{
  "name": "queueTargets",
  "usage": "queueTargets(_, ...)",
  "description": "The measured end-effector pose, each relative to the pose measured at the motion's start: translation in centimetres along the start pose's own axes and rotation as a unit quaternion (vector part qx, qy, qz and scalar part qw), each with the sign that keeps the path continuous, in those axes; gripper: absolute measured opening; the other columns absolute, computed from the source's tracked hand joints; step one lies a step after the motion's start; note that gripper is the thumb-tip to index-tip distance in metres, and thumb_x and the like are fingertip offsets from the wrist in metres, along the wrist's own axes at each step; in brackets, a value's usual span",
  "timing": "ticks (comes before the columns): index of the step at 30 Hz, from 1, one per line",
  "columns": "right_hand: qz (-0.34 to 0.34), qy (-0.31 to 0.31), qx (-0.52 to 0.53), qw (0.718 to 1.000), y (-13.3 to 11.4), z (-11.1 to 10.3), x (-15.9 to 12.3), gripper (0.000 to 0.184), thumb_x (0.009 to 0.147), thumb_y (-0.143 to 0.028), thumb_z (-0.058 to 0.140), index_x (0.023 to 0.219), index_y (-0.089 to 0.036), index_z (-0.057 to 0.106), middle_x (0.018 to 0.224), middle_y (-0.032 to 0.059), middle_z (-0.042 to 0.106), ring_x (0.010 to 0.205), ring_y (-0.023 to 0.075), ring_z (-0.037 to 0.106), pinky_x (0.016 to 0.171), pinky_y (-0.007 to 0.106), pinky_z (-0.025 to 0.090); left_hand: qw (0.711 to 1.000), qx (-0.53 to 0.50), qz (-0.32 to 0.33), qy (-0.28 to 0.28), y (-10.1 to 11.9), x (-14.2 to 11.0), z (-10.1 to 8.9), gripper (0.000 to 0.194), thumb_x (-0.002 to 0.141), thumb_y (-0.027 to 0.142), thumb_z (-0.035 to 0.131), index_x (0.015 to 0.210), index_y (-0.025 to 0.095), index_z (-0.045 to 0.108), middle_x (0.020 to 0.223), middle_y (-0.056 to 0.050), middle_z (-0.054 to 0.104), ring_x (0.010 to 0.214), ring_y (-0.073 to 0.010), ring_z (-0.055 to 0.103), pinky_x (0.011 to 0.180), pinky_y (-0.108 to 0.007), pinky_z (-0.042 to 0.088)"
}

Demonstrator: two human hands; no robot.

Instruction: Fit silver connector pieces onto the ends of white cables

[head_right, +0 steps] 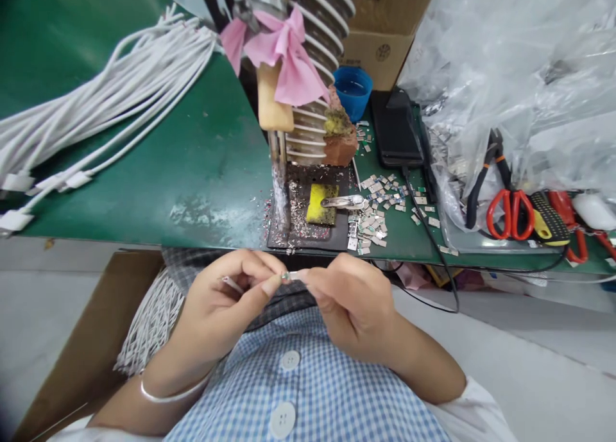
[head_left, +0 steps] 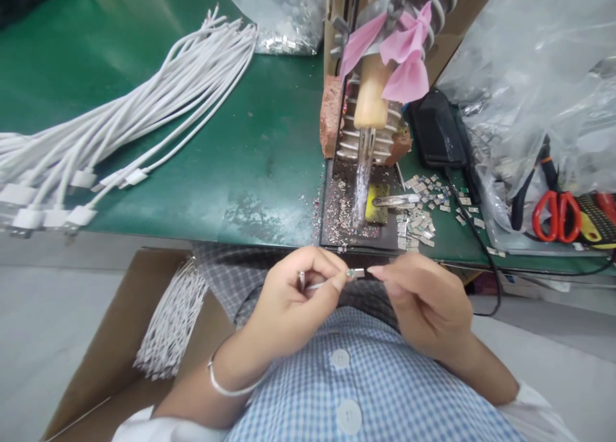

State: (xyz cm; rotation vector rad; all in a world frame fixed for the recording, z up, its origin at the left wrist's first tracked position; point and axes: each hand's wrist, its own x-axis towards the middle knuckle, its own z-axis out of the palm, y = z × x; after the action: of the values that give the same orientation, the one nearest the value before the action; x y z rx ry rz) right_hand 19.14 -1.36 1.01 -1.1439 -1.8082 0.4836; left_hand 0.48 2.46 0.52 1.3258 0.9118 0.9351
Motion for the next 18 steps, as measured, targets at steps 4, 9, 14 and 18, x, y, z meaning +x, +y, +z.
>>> queueTargets(4, 0.018, -0.012, -0.020, 1.000, 0.0, 0.7, 0.3, 0.013, 0.088, -0.009, 0.053, 0.089, -0.022, 0.056, 0.059, -0.0062, 0.049, 0.049, 0.0092, 0.045, 0.047, 0.022, 0.039, 0.999, -0.032, -0.033, 0.008, 0.1, 0.7, 0.0, 0.014, 0.084, 0.011, 0.067, 0.074, 0.019, 0.064, 0.082, 0.000, 0.072, 0.064, -0.0090, 0.060, 0.055, -0.019, 0.045)
queueTargets(9, -0.014, 0.041, 0.003, 0.999, 0.8, 1.2, 0.7, 0.020, 0.082, -0.005, 0.058, 0.092, -0.022, 0.057, 0.085, 0.0030, 0.058, 0.078, 0.0168, 0.062, 0.066, 0.032, 0.056, 0.998, -0.044, -0.042, 0.017, 0.4, 1.7, 0.0, 0.012, 0.082, 0.012, 0.068, 0.072, 0.018, 0.064, 0.081, -0.002, 0.073, 0.067, -0.0115, 0.063, 0.057, -0.022, 0.047)
queueTargets(14, -0.033, 0.036, -0.001, 0.999, 0.8, 1.2, 1.4, 0.024, 0.080, -0.002, 0.055, 0.092, -0.023, 0.056, 0.099, 0.0063, 0.064, 0.094, 0.0192, 0.066, 0.079, 0.037, 0.059, 0.997, -0.048, -0.046, 0.028, 0.7, 2.5, 0.0, 0.013, 0.080, 0.012, 0.069, 0.070, 0.018, 0.064, 0.078, -0.002, 0.073, 0.063, -0.0110, 0.061, 0.054, -0.022, 0.046)
queueTargets(18, -0.025, 0.049, 0.002, 0.998, 0.9, 1.3, 1.7, 0.024, 0.080, -0.001, 0.055, 0.090, -0.023, 0.056, 0.097, 0.0050, 0.066, 0.092, 0.0186, 0.067, 0.079, 0.036, 0.059, 0.997, -0.056, -0.032, 0.035, 1.0, 2.8, 0.1, 0.015, 0.080, 0.010, 0.068, 0.069, 0.018, 0.063, 0.077, 0.001, 0.072, 0.064, -0.0095, 0.062, 0.056, -0.020, 0.048)
